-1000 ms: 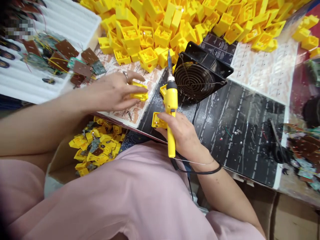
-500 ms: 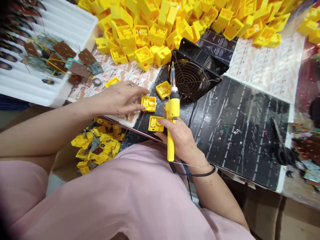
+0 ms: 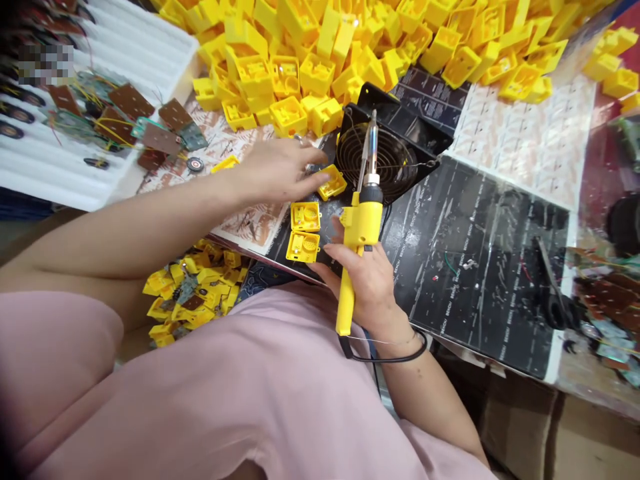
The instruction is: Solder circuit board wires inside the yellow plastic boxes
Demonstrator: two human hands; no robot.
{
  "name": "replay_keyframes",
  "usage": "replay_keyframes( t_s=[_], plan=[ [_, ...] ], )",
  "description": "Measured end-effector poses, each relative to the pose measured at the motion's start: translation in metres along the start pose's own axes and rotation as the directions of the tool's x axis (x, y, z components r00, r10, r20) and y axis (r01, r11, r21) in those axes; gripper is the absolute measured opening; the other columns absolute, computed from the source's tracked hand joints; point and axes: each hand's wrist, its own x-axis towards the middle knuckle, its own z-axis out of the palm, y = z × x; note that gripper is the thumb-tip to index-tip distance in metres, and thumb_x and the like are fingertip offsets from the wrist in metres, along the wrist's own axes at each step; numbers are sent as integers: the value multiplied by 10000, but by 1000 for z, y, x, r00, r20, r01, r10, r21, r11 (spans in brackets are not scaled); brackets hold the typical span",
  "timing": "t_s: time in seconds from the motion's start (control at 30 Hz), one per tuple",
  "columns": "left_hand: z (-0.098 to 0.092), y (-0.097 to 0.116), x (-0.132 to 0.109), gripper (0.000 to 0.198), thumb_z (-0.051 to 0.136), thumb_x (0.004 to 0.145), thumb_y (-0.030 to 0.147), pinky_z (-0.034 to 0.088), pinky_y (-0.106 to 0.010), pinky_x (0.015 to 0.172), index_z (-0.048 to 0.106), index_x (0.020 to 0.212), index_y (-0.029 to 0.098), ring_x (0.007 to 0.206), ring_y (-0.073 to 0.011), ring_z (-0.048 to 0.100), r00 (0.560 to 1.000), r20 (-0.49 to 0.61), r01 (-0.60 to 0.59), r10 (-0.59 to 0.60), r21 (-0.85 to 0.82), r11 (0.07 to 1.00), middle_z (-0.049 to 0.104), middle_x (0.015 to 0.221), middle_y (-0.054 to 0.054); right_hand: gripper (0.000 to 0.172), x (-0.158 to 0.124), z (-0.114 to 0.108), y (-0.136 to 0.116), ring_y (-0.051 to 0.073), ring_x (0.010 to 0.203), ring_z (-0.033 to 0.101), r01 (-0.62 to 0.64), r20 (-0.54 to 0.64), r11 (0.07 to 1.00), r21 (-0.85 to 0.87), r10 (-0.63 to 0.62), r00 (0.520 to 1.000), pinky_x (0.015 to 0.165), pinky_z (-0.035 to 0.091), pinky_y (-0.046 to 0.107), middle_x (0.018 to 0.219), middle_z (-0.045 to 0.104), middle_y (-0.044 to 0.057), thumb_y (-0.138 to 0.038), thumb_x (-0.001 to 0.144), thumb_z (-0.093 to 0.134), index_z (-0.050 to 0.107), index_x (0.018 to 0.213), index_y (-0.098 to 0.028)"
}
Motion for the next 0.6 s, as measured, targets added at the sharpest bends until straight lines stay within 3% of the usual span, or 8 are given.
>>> replay_keyframes(
  t_s=[0.13, 0.23, 0.33, 0.43, 0.5, 0.6],
  plan=[
    [4, 5, 19, 541, 599, 919, 541, 534, -559, 1020, 741, 1268, 153, 1236, -449, 680, 992, 115, 44, -56, 103, 994, 752, 1246, -155, 552, -3, -2, 2, 252, 977, 809, -2, -31, 1000, 0, 2, 1000, 904, 690, 439, 1276, 772, 106, -187, 872, 857, 542, 1308, -307],
    [-9, -7, 17, 510, 645, 883, 485, 558, -513, 992, 750, 1287, 193, 1186, -400, 715, 969, 244, -12, -30, 167, 986, 777, 1185, -121, 554, -7, -3, 6, 246, 942, 813, -31, -40, 999, 17, 32, 999, 868, 692, 408, 1225, 787, 83, -174, 867, 857, 557, 1312, -311],
    [-30, -21, 6, 536, 646, 912, 518, 546, -486, 1031, 713, 1366, 242, 1172, -336, 715, 934, 357, -56, 14, 109, 992, 783, 1159, -63, 562, -11, -2, 10, 236, 912, 814, -39, -46, 999, 23, 40, 998, 828, 686, 374, 1244, 783, 93, -167, 864, 857, 565, 1325, -300],
    [-49, -35, -15, 523, 466, 1044, 482, 519, -505, 1076, 641, 1467, 229, 1204, -298, 675, 962, 257, 57, -94, 148, 987, 754, 1296, -86, 605, -11, 0, 12, 245, 971, 814, -8, -36, 999, 40, 10, 999, 864, 684, 369, 1215, 791, 85, -172, 844, 881, 566, 1347, -291],
    [-56, -47, -35, 544, 383, 1070, 457, 508, -544, 1075, 617, 1494, 209, 1231, -314, 644, 969, 159, 153, -190, 221, 963, 715, 1380, -116, 618, -9, 1, 13, 273, 1062, 802, 30, -1, 999, 43, -30, 1000, 899, 683, 396, 1239, 784, 99, -240, 841, 897, 560, 1358, -288],
    [-53, -64, -63, 632, 456, 1003, 639, 513, -573, 1022, 670, 1425, 219, 1179, -357, 644, 937, 134, 270, -324, 312, 911, 737, 1286, -121, 602, -5, 3, 14, 321, 1153, 773, 69, 70, 998, 11, -69, 995, 901, 674, 451, 1279, 764, 134, -383, 855, 886, 556, 1347, -282]
  ],
)
